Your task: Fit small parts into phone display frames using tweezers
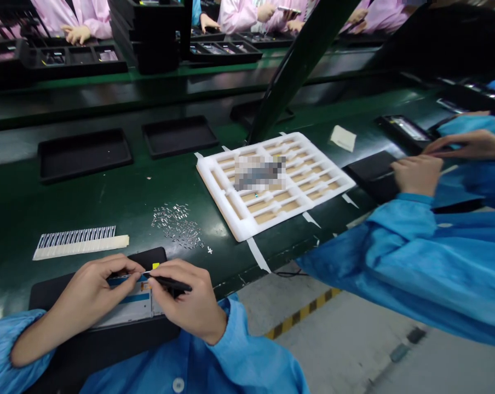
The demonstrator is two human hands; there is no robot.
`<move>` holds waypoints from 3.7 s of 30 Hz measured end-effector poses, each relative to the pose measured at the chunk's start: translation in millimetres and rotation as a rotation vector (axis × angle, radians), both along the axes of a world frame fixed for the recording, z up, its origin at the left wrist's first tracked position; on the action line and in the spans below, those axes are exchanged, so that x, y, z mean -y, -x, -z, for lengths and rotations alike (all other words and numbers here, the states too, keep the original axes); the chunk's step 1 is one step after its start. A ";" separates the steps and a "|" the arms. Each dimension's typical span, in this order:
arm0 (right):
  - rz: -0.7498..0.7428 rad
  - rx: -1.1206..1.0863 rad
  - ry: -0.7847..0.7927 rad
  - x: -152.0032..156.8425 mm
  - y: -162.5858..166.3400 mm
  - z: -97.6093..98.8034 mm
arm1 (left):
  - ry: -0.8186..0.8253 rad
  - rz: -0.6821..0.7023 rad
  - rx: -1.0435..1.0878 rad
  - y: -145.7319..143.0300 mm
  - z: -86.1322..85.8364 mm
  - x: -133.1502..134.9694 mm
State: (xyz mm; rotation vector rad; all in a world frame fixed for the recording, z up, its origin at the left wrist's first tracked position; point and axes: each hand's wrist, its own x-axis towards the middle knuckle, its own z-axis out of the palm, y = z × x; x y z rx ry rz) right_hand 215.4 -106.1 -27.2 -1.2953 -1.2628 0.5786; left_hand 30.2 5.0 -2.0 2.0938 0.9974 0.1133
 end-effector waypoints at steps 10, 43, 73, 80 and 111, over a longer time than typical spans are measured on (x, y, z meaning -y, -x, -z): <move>-0.054 0.119 -0.042 6.4 0.9 4.4 | -0.362 0.223 0.039 13.5 0.7 -0.5; -0.051 -0.018 -0.010 -16.8 1.7 -21.5 | -0.333 -0.026 0.008 29.2 6.2 -64.9; -0.109 -0.053 0.176 -34.1 -7.0 -38.7 | -0.327 0.138 0.106 32.8 28.7 -82.9; -0.144 -0.025 0.301 -12.0 -12.2 -20.6 | -0.497 0.261 0.183 27.8 5.8 -58.0; -0.029 0.886 -0.022 0.4 -15.1 3.1 | -1.034 0.344 0.043 35.7 2.4 25.7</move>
